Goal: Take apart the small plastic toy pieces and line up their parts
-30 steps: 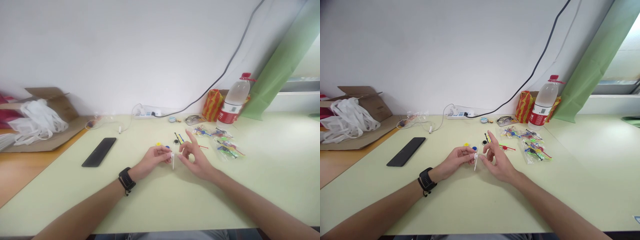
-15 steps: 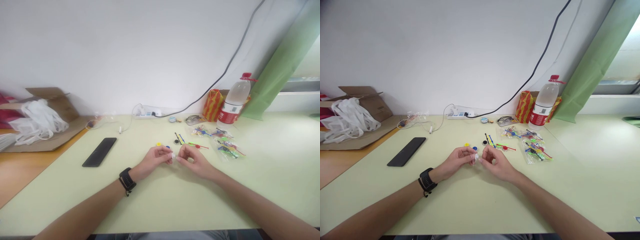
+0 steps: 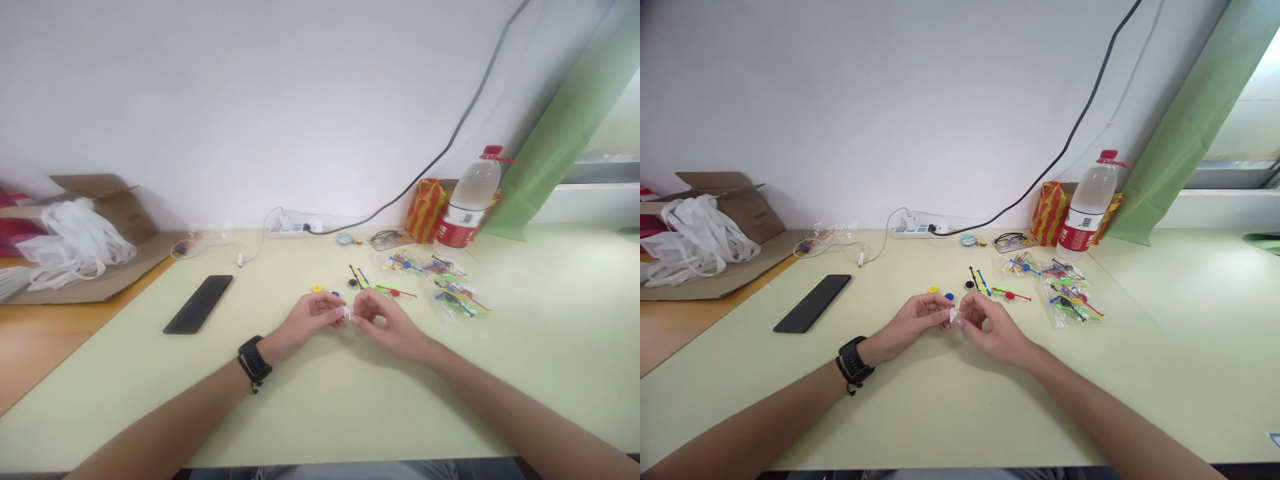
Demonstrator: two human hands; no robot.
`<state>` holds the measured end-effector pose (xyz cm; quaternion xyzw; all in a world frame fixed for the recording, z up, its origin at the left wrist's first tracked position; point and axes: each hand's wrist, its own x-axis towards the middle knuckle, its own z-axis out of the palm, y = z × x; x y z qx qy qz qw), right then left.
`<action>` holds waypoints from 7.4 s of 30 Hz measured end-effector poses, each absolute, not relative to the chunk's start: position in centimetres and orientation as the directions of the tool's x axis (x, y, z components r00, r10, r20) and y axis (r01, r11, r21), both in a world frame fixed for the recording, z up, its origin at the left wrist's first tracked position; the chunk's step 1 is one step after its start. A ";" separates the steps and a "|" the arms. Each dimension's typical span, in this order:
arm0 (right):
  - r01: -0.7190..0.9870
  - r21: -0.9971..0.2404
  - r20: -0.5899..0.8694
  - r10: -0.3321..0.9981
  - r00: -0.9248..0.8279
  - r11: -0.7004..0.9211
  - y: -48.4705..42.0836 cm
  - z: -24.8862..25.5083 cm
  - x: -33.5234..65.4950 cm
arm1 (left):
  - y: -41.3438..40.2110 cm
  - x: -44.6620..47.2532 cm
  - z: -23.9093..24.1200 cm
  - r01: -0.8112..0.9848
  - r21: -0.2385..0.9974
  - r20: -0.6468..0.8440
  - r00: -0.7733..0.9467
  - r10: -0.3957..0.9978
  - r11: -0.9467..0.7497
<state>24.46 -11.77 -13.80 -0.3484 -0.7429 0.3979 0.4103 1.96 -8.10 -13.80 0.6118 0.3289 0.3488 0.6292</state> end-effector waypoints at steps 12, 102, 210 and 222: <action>0.158 -0.938 0.218 0.879 -0.423 0.309 -11.3 -13.6 25.1 | -7.8 1.9 -14.2 -0.084 0.995 0.084 0.501 0.861 -0.048; 0.983 -0.129 0.172 0.979 -0.106 0.129 -8.5 -13.6 28.9 | -8.0 1.2 -14.8 0.551 0.489 0.464 0.493 0.736 -0.677; 0.327 -0.889 0.189 0.907 -0.375 0.321 -11.7 -12.8 24.5 | -8.5 2.4 -14.7 0.228 0.913 0.174 0.534 0.827 -0.339; 0.256 -0.912 0.206 0.899 -0.385 0.319 -11.8 -13.1 24.2 | -8.7 2.4 -14.7 0.137 0.964 0.117 0.546 0.830 -0.226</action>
